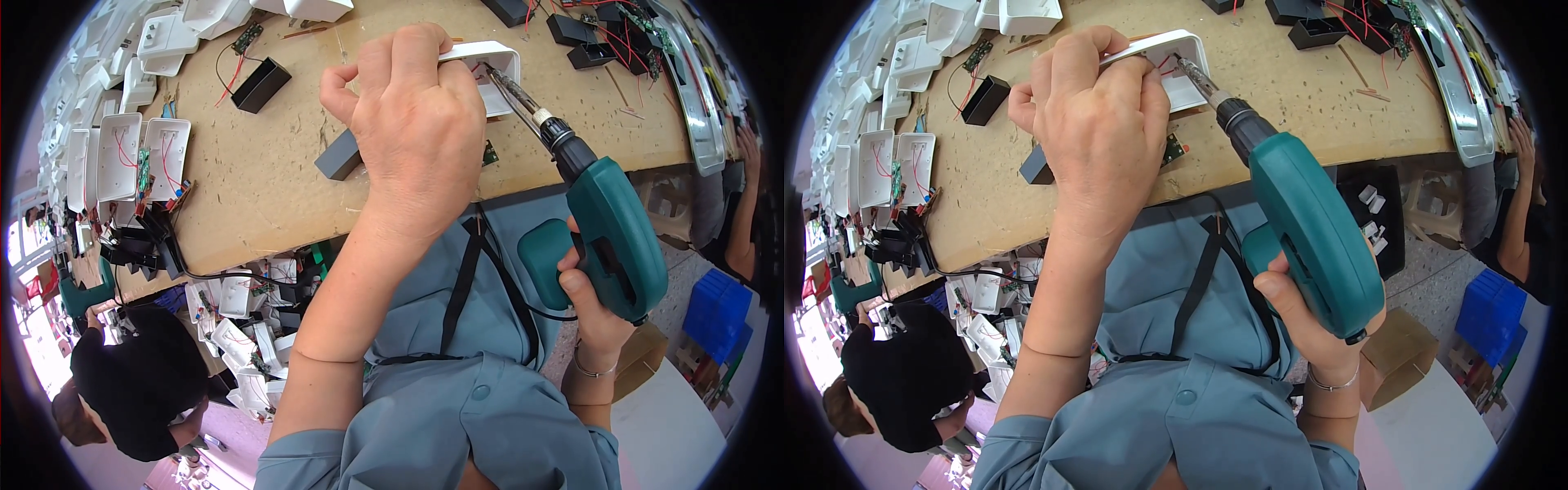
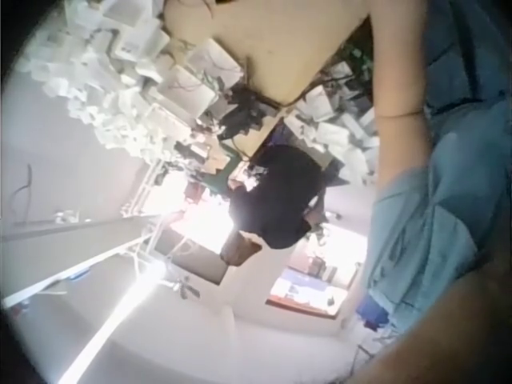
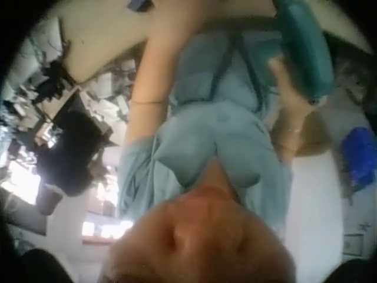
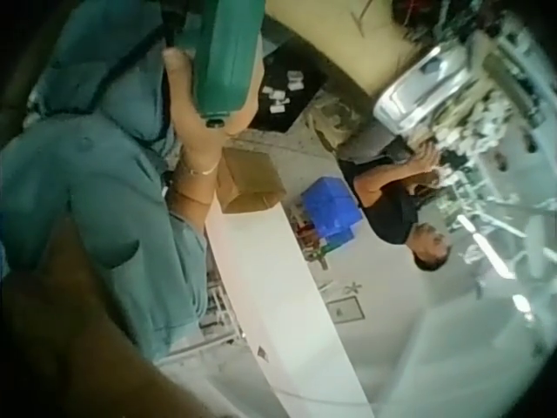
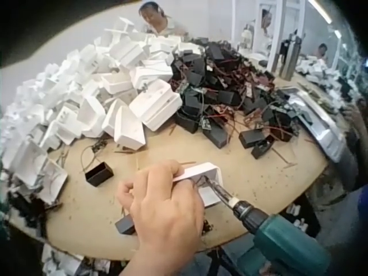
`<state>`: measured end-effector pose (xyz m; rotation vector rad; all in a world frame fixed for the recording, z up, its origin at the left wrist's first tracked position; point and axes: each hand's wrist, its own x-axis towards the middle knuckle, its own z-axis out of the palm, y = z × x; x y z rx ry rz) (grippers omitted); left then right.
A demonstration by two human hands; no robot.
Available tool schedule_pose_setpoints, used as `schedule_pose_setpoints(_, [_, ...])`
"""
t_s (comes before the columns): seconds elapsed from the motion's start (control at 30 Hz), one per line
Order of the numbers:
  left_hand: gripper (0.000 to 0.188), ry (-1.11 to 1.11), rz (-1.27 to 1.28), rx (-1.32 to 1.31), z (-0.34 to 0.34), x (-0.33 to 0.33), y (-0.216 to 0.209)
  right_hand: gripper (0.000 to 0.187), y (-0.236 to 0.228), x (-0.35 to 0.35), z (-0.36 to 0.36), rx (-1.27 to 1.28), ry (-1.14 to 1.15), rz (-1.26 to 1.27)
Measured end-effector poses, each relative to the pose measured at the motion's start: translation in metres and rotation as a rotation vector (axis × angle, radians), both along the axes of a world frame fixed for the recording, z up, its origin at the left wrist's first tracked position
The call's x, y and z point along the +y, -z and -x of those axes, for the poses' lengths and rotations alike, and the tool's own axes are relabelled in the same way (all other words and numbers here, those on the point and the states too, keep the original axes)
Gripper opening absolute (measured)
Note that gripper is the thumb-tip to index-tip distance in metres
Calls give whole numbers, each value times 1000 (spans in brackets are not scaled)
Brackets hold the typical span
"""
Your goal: Soldering electrical wires into small plastic housings at a manual workstation.
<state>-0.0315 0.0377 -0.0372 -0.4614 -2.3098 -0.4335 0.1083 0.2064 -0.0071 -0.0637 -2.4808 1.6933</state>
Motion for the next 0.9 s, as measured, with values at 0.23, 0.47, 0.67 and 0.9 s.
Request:
schedule_pose_setpoints(0.23, [2,21,-18,10,0,1,-1,49,4,3,-4,12,-17,21])
schedule_pose_setpoints(0.47, [1,25,-32,8,1,0,0,53,-1,1,-12,-48,28,128])
schedule_pose_setpoints(0.67, [5,-18,-5,-49,0,-2,-1,54,-1,4,-18,-48,49,175])
schedule_pose_setpoints(0.9, [6,-5,-45,-48,-1,-2,-1,54,1,6,-21,-22,76,198])
